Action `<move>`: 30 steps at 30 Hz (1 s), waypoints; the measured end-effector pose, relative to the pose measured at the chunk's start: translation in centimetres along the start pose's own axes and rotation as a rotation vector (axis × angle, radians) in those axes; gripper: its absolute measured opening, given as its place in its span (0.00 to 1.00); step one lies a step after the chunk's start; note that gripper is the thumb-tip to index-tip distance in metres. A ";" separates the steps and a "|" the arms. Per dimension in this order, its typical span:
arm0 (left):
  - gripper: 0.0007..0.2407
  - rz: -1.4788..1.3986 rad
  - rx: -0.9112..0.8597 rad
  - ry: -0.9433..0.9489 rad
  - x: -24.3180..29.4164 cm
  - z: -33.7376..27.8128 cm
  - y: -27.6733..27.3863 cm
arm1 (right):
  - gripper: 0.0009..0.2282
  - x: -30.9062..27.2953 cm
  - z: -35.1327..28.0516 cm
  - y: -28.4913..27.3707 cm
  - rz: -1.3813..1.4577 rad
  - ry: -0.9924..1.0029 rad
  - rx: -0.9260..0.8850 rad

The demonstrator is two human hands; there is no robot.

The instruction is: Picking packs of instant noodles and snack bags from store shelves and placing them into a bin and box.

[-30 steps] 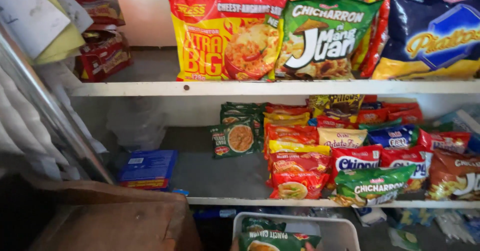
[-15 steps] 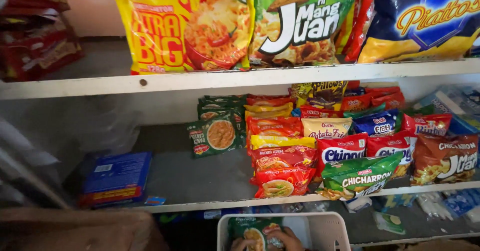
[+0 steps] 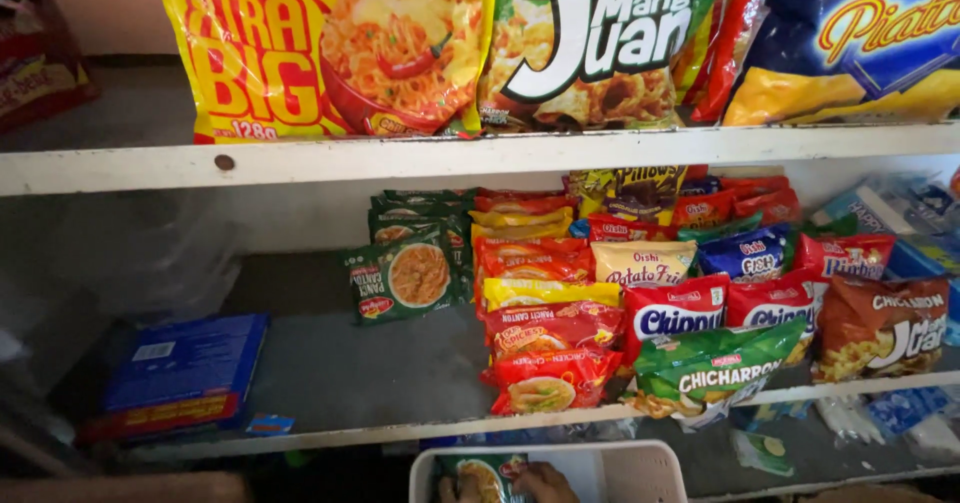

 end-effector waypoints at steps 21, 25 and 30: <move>0.08 -0.133 0.269 0.610 33.5 -6.2 -25.7 | 0.20 -43.4 -8.2 -11.0 -0.324 -0.774 0.424; 0.07 -0.105 0.392 0.549 35.6 -1.6 -27.3 | 0.26 -46.0 -2.9 -11.3 -0.293 -0.323 0.239; 0.13 -0.171 0.421 0.472 34.5 6.0 -25.7 | 0.30 -44.1 3.9 -11.7 -0.151 -0.388 0.357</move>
Point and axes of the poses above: each hand's wrist, its own z-axis towards the middle knuckle, its own y-axis out of the palm, x = y × z, the point moved 5 cm from there along z, towards the middle knuckle, and after that the axes turned 7 degrees about -x, right-handed, at the moved point
